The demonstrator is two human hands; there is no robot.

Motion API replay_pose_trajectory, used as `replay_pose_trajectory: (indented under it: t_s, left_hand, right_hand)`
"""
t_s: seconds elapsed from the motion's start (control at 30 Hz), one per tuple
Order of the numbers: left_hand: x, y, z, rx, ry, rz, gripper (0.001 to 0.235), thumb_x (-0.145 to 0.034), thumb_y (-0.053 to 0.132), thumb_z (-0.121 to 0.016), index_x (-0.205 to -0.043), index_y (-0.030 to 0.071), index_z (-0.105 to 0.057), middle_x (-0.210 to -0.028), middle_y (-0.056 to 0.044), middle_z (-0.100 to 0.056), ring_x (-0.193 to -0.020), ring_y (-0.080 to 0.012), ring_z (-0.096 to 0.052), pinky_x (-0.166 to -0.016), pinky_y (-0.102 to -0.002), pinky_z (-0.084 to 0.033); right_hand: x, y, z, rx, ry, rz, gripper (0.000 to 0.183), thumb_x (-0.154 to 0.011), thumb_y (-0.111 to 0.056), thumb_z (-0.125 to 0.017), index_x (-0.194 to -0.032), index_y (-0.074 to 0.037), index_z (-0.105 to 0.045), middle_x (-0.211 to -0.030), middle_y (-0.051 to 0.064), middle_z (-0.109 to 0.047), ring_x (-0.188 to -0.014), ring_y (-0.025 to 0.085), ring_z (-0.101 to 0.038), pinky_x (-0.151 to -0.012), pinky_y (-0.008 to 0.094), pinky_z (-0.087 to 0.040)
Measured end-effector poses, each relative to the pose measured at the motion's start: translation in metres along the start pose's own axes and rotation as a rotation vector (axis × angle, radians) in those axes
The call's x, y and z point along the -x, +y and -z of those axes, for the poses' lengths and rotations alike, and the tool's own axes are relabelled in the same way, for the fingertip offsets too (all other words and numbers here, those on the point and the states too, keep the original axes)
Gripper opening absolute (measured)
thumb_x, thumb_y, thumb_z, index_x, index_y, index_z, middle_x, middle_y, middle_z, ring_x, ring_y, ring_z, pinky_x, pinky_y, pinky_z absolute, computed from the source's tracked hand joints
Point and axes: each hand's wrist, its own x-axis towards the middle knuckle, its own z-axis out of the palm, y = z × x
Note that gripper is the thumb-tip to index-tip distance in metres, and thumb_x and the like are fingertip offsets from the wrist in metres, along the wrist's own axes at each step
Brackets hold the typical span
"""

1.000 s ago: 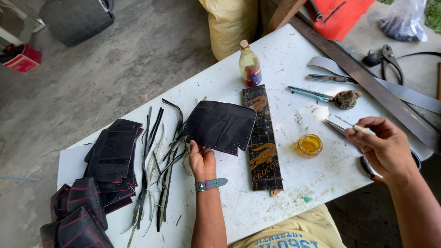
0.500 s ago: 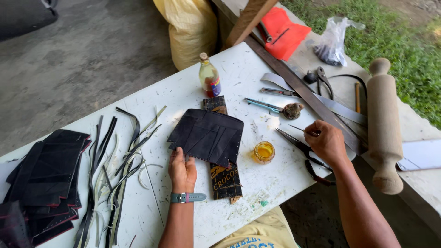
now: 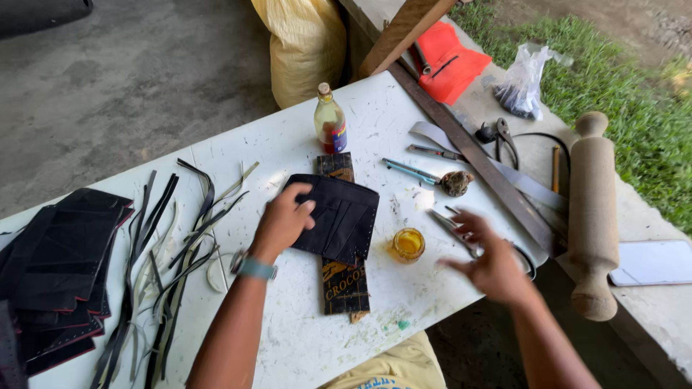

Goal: The person assembles small black leather wallets with red stitching. They handle finished wallets, open and close zippers, and apply a yellow substance to the edges of wallet pieces using a small brush. The person also pours liquid from a bottle into a small container.

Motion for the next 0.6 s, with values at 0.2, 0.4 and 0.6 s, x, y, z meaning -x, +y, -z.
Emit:
replay_pose_trajectory:
  t_s: [0.2,0.4,0.6]
  left_hand:
    - [-0.069,0.055,-0.024,-0.357,-0.336,0.092,0.062,-0.096,0.023,-0.057,-0.154,0.017,-0.037,-0.068,-0.011,-0.075,-0.061,-0.0233,-0.068,-0.068,-0.039,-0.056]
    - [-0.087,0.025,-0.021,-0.370,-0.364,0.087,0.042,-0.094,0.032,-0.063,-0.130,0.010,-0.059,-0.070,-0.010,-0.076,-0.058,-0.0235,-0.068,-0.065,-0.043,-0.057]
    - [-0.132,-0.002,-0.012,-0.190,0.310,-0.244,0.088,-0.068,0.042,-0.090,-0.133,-0.001,-0.051,-0.113,-0.026,-0.064,-0.105,-0.0417,-0.062,-0.087,-0.048,-0.053]
  right_hand:
    - [-0.003,-0.020,-0.052,0.024,-0.123,0.025,0.116,-0.066,-0.018,-0.093,-0.159,-0.019,-0.024,-0.146,0.013,-0.057,-0.128,0.031,-0.058,-0.108,0.043,-0.048]
    - [-0.022,-0.007,-0.056,0.067,-0.132,-0.039,0.106,-0.074,-0.012,-0.086,-0.157,-0.023,-0.021,-0.144,0.010,-0.058,-0.130,0.030,-0.059,-0.110,0.043,-0.049]
    - [-0.028,-0.027,-0.038,-0.045,-0.083,0.081,0.118,-0.059,-0.023,-0.095,-0.156,-0.014,-0.028,-0.152,0.015,-0.051,-0.125,0.030,-0.060,-0.104,0.044,-0.048]
